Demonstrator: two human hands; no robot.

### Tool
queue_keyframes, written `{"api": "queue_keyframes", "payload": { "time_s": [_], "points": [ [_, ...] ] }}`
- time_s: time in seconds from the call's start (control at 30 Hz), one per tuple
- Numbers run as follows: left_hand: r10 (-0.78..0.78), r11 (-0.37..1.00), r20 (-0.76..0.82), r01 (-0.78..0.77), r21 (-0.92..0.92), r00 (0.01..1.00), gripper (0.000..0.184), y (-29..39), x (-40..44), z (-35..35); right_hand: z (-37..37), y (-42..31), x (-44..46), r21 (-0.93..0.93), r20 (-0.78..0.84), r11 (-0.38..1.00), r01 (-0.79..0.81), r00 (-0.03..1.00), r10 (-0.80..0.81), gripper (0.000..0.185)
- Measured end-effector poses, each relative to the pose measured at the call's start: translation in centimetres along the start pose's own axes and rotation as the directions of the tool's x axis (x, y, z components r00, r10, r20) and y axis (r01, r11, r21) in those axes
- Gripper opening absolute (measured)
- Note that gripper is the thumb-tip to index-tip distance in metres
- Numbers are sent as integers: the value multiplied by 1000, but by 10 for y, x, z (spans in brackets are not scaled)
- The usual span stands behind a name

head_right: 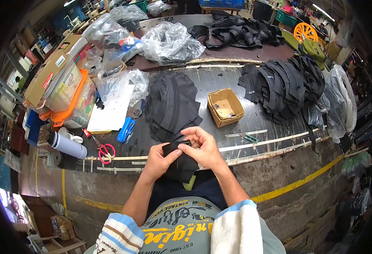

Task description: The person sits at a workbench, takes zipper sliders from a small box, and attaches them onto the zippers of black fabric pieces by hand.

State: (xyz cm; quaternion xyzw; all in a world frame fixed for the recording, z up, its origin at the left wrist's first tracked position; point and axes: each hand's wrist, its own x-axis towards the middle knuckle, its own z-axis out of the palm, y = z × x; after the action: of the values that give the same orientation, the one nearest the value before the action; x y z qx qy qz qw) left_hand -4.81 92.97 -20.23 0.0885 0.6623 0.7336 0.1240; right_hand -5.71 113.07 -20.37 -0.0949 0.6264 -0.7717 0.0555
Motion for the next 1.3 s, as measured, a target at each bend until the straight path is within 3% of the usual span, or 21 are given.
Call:
{"api": "queue_keyframes", "payload": {
  "time_s": [0.2, 0.33, 0.5, 0.53, 0.67, 0.87, 0.93, 0.97, 1.0, 1.07, 1.1, 1.17, 1.27, 1.3],
  "points": [
    [-102, 959, -30, 90, -268, 994, 12, -4, 3, 0, 0, -8, 0, -124, -194, 981, 152, 965, -174, 32],
    [-147, 919, -29, 126, -374, 989, 18, -10, 5, -2, -9, -21, -7, -442, -85, 877, 186, 965, -247, 18],
    [-150, 873, -6, 129, -470, 989, 17, -22, 6, -8, 1, -16, -5, -596, 34, 745, 301, 936, -351, 15],
    [-148, 874, -8, 127, -469, 989, 17, -21, 6, -7, 4, -16, -4, -595, 36, 745, 303, 935, -352, 15],
    [41, 996, -250, -60, -69, 967, 16, -14, 10, 5, 12, -17, -2, -763, 223, 418, 493, 808, -545, 16],
    [66, 983, -391, -127, -130, 918, 15, 4, 24, -18, 28, -21, -19, -787, 379, 299, 540, 806, -455, 20],
    [30, 959, -287, -109, -262, 957, 15, 29, 17, -20, 37, -19, -14, -471, 36, 777, 418, 889, -456, 24],
    [16, 941, -232, -93, -325, 973, 16, 42, 12, -19, 40, -18, -13, -218, -121, 913, 344, 919, -375, 27],
    [3, 921, -172, -70, -383, 985, 16, 51, 8, -17, 41, -16, -13, 68, -250, 960, 272, 936, -247, 29],
    [174, 896, -223, -248, -368, 959, 19, 59, 6, -11, 19, 12, -11, -83, 173, 984, 161, 974, -145, 37],
    [178, 896, -216, -249, -369, 960, 19, 66, 4, -11, 17, 24, -10, -86, 168, 982, 166, 974, -150, 37],
    [249, 810, -321, -378, -449, 914, 23, 84, -2, -20, 22, 42, -16, -16, 402, 995, -103, 910, 101, 36],
    [306, 716, -371, -469, -517, 876, 26, 100, -8, -45, 19, 44, -27, -42, 389, 987, -158, 907, 162, 32],
    [290, 692, -437, -502, -519, 851, 28, 95, -13, -58, 15, 41, -30, 11, 339, 998, -70, 939, 62, 29]
  ]
}}
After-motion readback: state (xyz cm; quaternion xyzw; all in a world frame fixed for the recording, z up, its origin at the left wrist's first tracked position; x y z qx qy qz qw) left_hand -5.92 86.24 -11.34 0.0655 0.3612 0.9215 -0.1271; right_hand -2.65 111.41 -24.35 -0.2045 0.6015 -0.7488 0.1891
